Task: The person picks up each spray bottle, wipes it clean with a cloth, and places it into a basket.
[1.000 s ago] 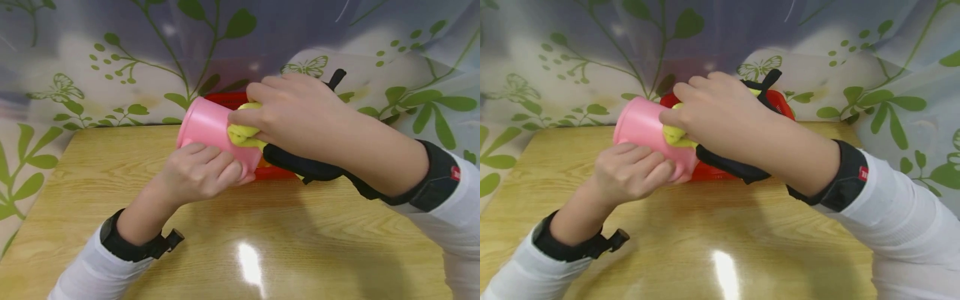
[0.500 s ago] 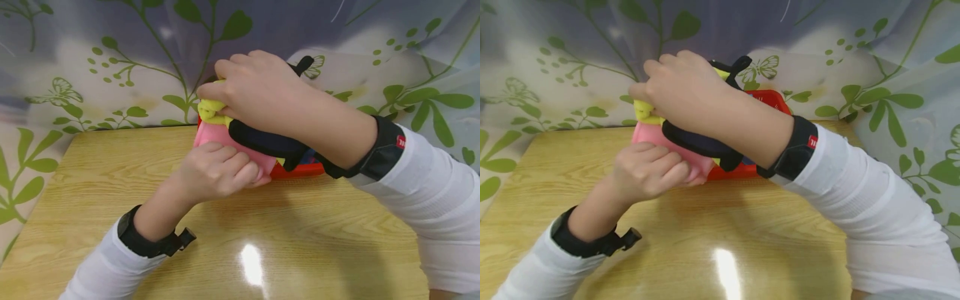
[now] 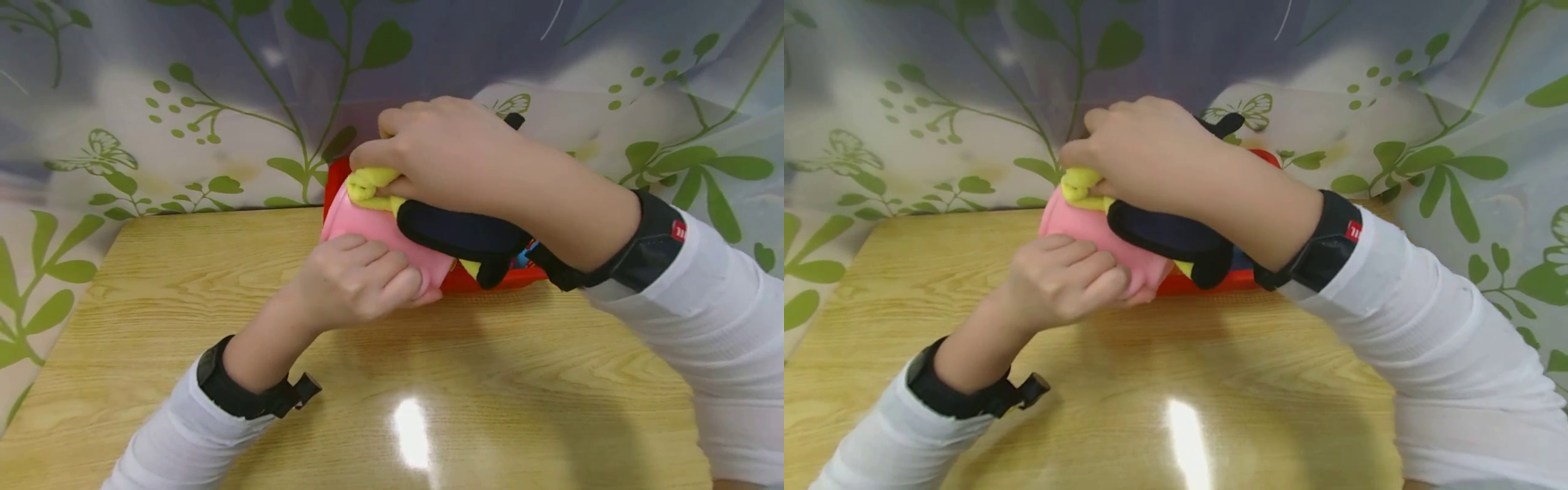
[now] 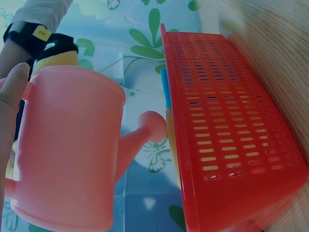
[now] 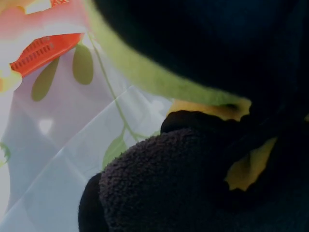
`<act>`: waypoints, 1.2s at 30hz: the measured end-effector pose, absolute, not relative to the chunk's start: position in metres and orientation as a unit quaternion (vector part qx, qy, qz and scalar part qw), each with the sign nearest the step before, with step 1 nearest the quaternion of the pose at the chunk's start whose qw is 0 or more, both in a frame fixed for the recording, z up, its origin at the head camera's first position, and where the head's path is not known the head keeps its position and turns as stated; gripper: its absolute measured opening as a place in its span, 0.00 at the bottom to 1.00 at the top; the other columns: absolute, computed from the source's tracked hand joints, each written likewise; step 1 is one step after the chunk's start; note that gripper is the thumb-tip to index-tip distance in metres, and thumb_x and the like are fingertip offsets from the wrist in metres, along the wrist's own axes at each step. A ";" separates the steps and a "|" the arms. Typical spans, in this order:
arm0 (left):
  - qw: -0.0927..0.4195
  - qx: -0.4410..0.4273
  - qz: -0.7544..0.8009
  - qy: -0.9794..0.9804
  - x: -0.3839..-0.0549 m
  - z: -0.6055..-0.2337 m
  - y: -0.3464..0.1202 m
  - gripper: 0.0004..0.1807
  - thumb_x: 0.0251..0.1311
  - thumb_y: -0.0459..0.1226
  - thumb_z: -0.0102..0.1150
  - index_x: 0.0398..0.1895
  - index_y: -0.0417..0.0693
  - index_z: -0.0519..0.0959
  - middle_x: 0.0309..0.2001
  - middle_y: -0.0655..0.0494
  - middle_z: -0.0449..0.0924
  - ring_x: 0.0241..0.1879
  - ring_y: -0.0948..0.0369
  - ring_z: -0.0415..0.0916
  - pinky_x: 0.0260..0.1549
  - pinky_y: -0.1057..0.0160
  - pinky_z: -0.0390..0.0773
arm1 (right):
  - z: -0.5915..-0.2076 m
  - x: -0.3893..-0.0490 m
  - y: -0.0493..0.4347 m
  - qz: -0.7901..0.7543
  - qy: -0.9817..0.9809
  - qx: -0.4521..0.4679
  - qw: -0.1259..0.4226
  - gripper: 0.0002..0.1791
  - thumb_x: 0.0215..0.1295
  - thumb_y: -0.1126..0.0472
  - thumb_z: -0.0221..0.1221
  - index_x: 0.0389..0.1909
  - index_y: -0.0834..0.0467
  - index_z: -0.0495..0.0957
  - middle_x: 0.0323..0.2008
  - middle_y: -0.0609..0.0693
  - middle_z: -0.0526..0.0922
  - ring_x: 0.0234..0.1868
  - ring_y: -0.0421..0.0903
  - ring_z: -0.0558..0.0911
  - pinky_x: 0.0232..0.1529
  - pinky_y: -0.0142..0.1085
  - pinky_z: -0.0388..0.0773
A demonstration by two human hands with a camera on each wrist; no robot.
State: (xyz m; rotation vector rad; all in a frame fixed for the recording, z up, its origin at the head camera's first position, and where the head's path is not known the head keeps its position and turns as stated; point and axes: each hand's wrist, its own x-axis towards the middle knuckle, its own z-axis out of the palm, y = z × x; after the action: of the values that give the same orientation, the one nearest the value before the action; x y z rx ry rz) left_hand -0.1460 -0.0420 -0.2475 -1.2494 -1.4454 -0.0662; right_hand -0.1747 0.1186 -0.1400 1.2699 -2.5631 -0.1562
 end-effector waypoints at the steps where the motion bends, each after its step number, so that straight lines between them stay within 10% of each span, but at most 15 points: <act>1: 0.577 -0.533 -0.027 -0.618 -0.146 -0.248 -0.042 0.23 0.64 0.49 0.57 0.17 0.48 0.64 0.12 0.61 0.64 0.12 0.66 0.57 0.14 0.71 0.52 | -0.141 -0.174 0.122 -0.049 -0.884 0.444 0.140 0.11 0.66 0.51 0.60 0.47 0.50 0.80 0.28 0.53 0.74 0.27 0.52 0.72 0.26 0.41 0.69; 25: 0.566 -0.522 -0.042 -0.637 -0.147 -0.249 -0.057 0.19 0.62 0.47 0.61 0.22 0.47 0.67 0.14 0.58 0.66 0.13 0.64 0.58 0.14 0.69 0.57 | -0.169 -0.145 0.197 0.014 -0.859 0.470 0.201 0.24 0.48 0.59 0.73 0.49 0.47 0.82 0.27 0.47 0.75 0.29 0.47 0.69 0.25 0.38 0.67; 36: 0.586 -0.517 -0.047 -0.622 -0.147 -0.249 -0.051 0.19 0.59 0.47 0.62 0.20 0.48 0.67 0.13 0.61 0.64 0.13 0.65 0.61 0.15 0.71 0.58 | -0.163 -0.155 0.196 0.023 -0.878 0.450 0.165 0.19 0.54 0.56 0.70 0.48 0.48 0.81 0.29 0.47 0.76 0.26 0.43 0.70 0.24 0.36 0.65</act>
State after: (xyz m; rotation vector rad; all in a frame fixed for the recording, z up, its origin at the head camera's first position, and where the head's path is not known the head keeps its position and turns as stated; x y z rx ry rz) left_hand -0.1469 -0.0509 -0.2487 -1.2061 -1.4496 -0.1096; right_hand -0.1546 0.1963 -0.1632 1.2807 -2.4999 0.0665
